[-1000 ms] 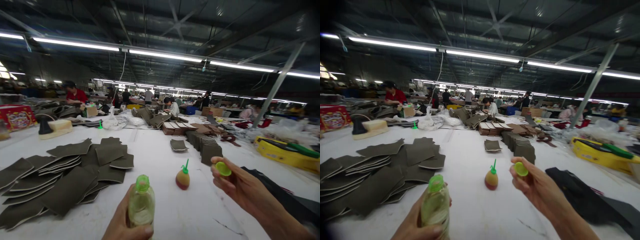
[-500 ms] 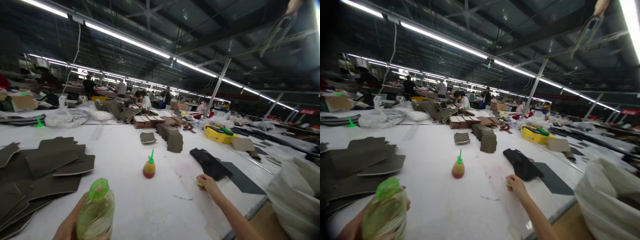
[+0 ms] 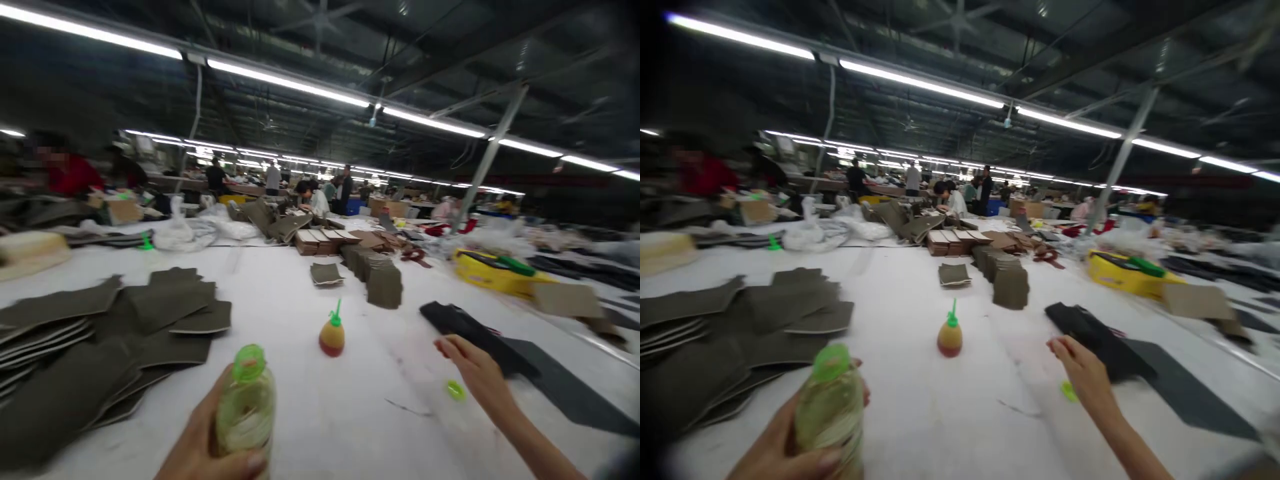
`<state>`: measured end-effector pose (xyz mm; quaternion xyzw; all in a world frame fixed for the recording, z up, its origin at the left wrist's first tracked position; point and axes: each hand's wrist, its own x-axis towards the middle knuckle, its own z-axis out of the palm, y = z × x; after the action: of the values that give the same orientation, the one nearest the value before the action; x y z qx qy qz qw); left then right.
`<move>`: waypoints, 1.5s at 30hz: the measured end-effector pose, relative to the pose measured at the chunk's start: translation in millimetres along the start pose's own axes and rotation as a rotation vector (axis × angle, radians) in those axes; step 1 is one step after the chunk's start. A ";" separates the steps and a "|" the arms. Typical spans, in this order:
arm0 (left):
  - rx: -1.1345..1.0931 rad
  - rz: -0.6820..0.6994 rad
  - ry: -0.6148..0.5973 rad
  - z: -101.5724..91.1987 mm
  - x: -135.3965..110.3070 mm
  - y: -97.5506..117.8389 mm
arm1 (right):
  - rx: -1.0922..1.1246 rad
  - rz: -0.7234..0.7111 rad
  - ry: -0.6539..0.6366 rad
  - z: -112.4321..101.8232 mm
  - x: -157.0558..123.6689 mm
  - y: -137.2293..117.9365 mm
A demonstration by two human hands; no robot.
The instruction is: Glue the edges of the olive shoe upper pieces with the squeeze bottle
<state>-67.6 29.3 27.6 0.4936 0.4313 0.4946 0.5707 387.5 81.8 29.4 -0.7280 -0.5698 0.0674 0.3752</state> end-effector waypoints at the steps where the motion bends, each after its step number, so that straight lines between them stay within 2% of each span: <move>1: -0.021 0.004 -0.079 -2.3 0.5 8.5 | 0.065 -0.057 -0.065 5.9 -3.8 -25.7; 4: -0.075 0.027 -0.207 -9.6 6.7 29.0 | 0.259 -0.220 -0.269 23.3 -26.4 -116.9; 6: -0.099 0.029 -0.236 -14.9 10.9 37.0 | 0.371 -0.374 -0.400 32.9 -48.2 -178.2; 8: -0.102 0.037 -0.255 -19.6 13.1 41.0 | 0.453 -0.489 -0.528 44.1 -67.0 -229.1; 10: -0.096 0.083 -0.256 -23.8 13.4 42.3 | 0.505 -0.543 -0.550 57.2 -77.7 -264.5; 12: -0.047 0.129 -0.236 -27.5 12.3 42.3 | 0.501 -0.564 -0.570 68.9 -81.1 -284.6; 16: 0.101 0.156 -0.181 -32.9 8.8 38.9 | 0.376 -0.631 -0.608 79.8 -81.2 -296.7; 21: 0.159 0.180 -0.120 -38.7 9.8 28.2 | 0.287 -0.652 -0.622 83.8 -83.7 -299.9; 30: 0.128 0.224 -0.193 -44.6 12.2 31.8 | 0.107 -0.631 -0.639 82.7 -81.1 -316.0; 34: 0.129 0.216 -0.209 -46.3 11.1 32.9 | 0.035 -0.638 -0.607 82.3 -80.6 -320.4; 36: 0.107 0.214 -0.214 -46.7 10.4 31.5 | 0.061 -0.589 -0.629 83.1 -81.6 -321.2; 40: 0.053 0.224 -0.206 -47.2 11.1 27.3 | 0.226 -0.409 -0.750 85.2 -82.9 -321.7; 45: -0.015 0.213 -0.259 -50.1 14.1 26.0 | 0.452 -0.308 -0.884 88.7 -81.8 -320.1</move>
<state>-118.4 50.8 46.2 0.5918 0.2956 0.4880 0.5695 63.5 73.6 139.0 -0.4387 -0.7455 0.4337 0.2522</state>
